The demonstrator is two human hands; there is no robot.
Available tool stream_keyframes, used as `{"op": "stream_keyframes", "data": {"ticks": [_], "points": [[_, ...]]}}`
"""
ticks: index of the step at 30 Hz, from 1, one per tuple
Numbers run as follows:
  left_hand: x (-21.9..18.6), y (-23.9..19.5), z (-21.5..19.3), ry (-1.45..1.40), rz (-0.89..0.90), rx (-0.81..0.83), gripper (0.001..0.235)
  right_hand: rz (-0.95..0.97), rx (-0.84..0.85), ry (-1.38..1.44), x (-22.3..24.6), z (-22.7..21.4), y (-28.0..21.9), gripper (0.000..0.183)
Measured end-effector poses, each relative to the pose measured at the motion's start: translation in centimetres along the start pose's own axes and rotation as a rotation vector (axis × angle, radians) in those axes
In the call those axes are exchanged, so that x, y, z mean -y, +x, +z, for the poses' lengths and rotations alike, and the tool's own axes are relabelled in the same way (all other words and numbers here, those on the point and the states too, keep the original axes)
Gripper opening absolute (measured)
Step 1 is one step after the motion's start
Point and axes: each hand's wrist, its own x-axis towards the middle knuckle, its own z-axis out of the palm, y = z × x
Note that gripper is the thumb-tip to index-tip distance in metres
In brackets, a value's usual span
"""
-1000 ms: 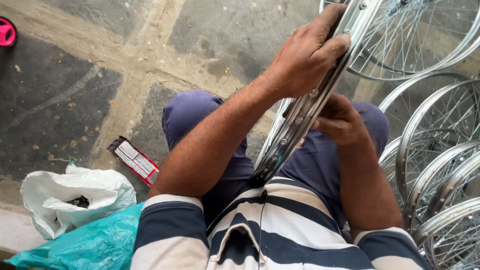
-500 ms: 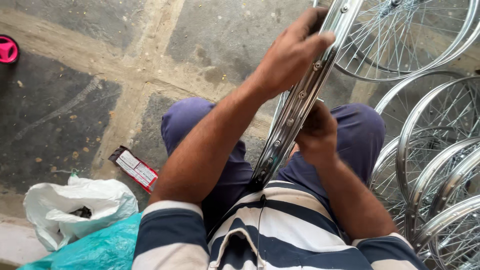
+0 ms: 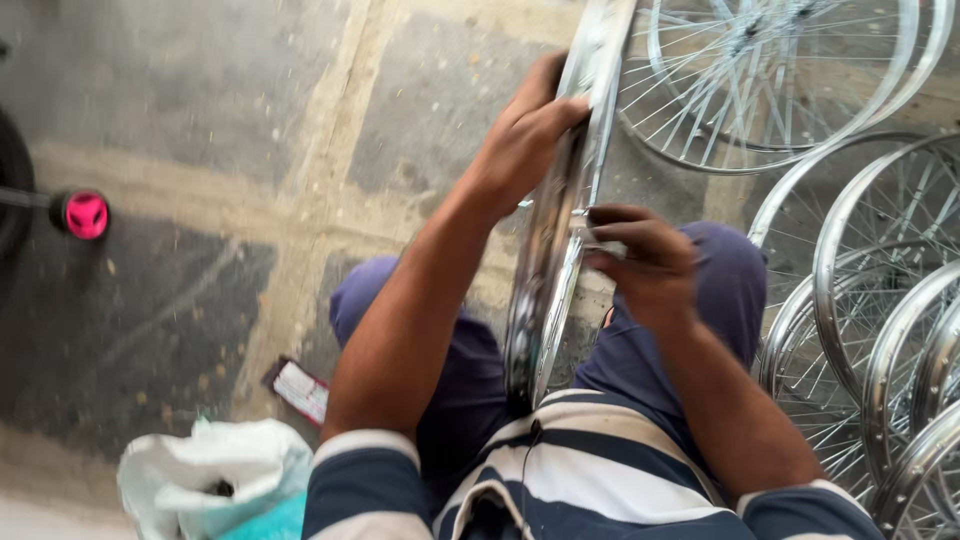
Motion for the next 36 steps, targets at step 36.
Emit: {"op": "stream_keyframes", "data": {"ticks": [36], "points": [[-3.5, -2.1, 2.1, 0.088, -0.114, -0.044, 0.053, 0.250, 0.212, 0.079, -1.4, 1.1, 1.4, 0.057]]}}
